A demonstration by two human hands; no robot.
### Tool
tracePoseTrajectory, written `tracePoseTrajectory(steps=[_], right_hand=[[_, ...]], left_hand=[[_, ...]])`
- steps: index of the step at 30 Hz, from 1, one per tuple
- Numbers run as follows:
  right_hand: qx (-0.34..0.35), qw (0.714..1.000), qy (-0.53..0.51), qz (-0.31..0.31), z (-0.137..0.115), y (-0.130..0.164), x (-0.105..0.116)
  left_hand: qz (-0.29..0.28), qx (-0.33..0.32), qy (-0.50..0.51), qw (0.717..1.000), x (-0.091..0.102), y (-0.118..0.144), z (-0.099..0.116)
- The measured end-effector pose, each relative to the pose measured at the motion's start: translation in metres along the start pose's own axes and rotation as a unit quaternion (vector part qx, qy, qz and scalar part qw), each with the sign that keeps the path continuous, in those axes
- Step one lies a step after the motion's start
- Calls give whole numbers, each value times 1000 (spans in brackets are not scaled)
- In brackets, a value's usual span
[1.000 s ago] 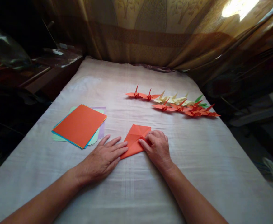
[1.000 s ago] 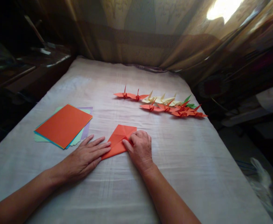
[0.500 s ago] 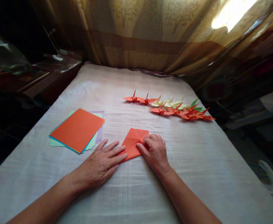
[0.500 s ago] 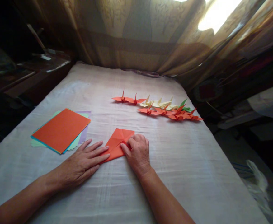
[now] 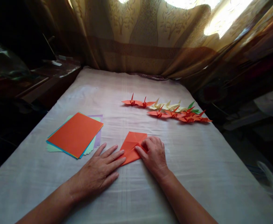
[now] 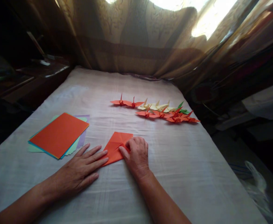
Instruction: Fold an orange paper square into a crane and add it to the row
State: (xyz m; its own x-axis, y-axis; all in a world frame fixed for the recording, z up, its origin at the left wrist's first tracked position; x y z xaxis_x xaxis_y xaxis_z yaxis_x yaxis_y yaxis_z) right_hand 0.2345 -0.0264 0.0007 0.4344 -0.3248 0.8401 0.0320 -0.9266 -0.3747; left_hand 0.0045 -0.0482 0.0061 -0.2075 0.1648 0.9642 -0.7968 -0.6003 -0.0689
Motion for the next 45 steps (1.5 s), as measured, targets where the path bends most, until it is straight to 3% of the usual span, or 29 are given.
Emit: tracePoseTrajectory(steps=[6,14,22,28,38,45], right_hand=[[7,1000,10,7,2,1,-2],[108,994,9,17,-4,1,-2],[82,997,0,-7,-8,0,1],[84,996,38,-9,-14,2,2],[88,993,75,3,-23,8,4],[54,993,107,7,-32,14,2]], left_hand=[[0,-7,-9,1000,1,0,1],[9,-6,-27,1000,-2,0,2],[16,-19,-52,998,-6,3,1],[-23,-31,-54,998,-2,2,-1],[-17,-81,-58,995,9,33,-5],[-5,-82,-25,996,9,36,-7]])
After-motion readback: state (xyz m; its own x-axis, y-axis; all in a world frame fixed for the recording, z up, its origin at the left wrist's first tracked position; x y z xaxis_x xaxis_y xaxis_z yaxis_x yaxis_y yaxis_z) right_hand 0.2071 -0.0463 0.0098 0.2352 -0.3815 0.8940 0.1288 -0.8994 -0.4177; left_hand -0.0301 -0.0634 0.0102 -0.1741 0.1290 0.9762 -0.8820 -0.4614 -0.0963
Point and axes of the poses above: each hand's wrist, its own y-axis away from the middle knuckle, its own x-axis out of the back of the hand, z = x × y, the point moved 3 cm from there along -y, towards the middle knuckle, and after that the axes turned 2 degrees about z, right-handed, at the moved point
